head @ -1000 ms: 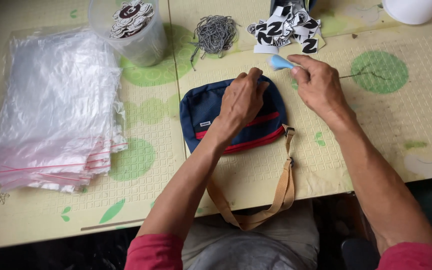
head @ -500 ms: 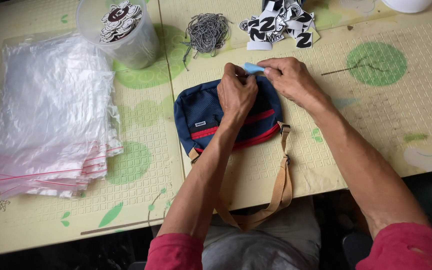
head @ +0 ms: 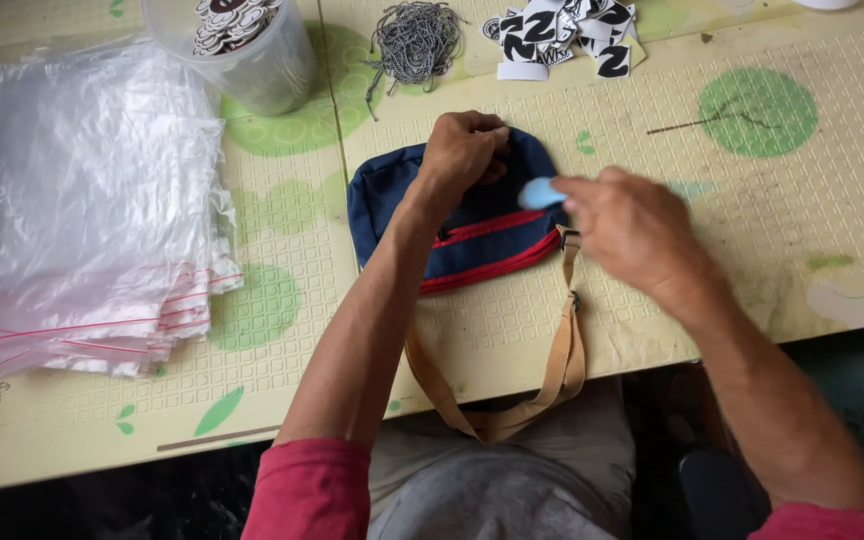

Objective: The person cleans a blue and red bag using a light blue plastic spoon, scrubbing the exterior fabric and the zipper area. They then attach a metal chain to the bag's zipper pull.

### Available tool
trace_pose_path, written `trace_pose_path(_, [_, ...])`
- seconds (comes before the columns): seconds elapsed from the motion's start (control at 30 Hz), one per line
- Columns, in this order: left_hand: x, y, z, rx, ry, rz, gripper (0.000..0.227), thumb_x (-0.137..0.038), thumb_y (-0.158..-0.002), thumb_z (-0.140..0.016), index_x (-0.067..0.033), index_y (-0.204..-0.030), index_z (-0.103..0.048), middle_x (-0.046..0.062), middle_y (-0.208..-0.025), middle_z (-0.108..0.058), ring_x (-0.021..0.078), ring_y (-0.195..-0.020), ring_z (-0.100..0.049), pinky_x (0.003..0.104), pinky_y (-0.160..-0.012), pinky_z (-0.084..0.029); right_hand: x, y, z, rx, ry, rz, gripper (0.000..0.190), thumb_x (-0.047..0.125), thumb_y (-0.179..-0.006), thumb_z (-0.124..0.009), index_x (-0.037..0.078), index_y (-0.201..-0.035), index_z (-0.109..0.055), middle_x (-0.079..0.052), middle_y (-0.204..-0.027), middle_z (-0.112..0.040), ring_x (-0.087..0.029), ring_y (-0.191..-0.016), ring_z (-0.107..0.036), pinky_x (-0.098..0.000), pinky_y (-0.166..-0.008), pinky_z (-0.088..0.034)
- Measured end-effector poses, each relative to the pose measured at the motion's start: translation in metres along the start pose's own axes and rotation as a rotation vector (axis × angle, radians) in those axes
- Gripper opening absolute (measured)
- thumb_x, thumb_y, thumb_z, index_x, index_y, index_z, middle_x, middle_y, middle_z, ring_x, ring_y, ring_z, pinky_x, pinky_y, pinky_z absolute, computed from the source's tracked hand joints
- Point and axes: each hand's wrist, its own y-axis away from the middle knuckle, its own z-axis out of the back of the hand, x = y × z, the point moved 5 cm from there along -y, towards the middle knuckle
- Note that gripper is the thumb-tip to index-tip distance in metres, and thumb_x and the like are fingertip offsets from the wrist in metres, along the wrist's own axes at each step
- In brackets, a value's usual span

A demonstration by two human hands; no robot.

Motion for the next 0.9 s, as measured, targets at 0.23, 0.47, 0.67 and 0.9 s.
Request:
trace_pose_path(0.23, [-0.015,0.025,0.007,0.124,0.051,0.027,0.042,-0.015,-0.098,-0.060,0.0054,-0.134,-0.060,0.023,-0.098,-0.076,0.0282,-0.079,-0.080,0.037,-0.069,-0.071,0.093,0.004,-0.100,-0.026,-0.075,0.306,0.026,0.014,-0.094,-0.051,0.020,-0.111,-0.069,-0.004,-0.075,-0.054,-0.031,-0.064,-0.069,-0.0447,-0.059,-0.057])
trace_pose_path(0.47, [-0.018,0.033,0.011,0.169,0.068,-0.104,0.042,-0.017,-0.101,-0.054,0.0083,-0.134,-0.058,0.024,-0.098,-0.075,0.0261,-0.079,-0.080,0.035,-0.071,-0.071,0.057,0.038,-0.002,0.010,0.145,0.041,0.027,0.017,-0.101,-0.050,0.012,-0.116,-0.072,-0.010,-0.079,-0.058,-0.033,-0.063,-0.071,-0.0482,-0.056,-0.059])
trace_pose_path(0.67, [-0.040,0.055,0.022,0.200,-0.106,-0.258,0.056,-0.039,-0.099,-0.042,-0.0016,-0.140,-0.050,0.020,-0.113,-0.072,0.0245,-0.078,-0.081,0.033,-0.069,-0.068,0.021,0.058,0.033,-0.128,0.369,-0.101,0.036,0.024,-0.108,-0.057,0.021,-0.142,-0.069,-0.009,-0.077,-0.060,-0.025,-0.051,-0.056,-0.0399,-0.039,-0.049])
trace_pose_path(0.9, [-0.057,0.150,0.120,-0.265,-0.641,-0.617,0.058,-0.052,-0.091,-0.069,-0.0045,-0.122,-0.060,0.019,-0.125,-0.054,0.0370,-0.121,-0.051,0.047,-0.099,-0.042,0.043,0.020,0.010,-0.149,0.018,0.153,0.050,0.005,-0.103,-0.057,0.000,-0.153,-0.051,-0.015,-0.092,-0.061,-0.017,-0.054,-0.050,-0.0273,-0.040,-0.047])
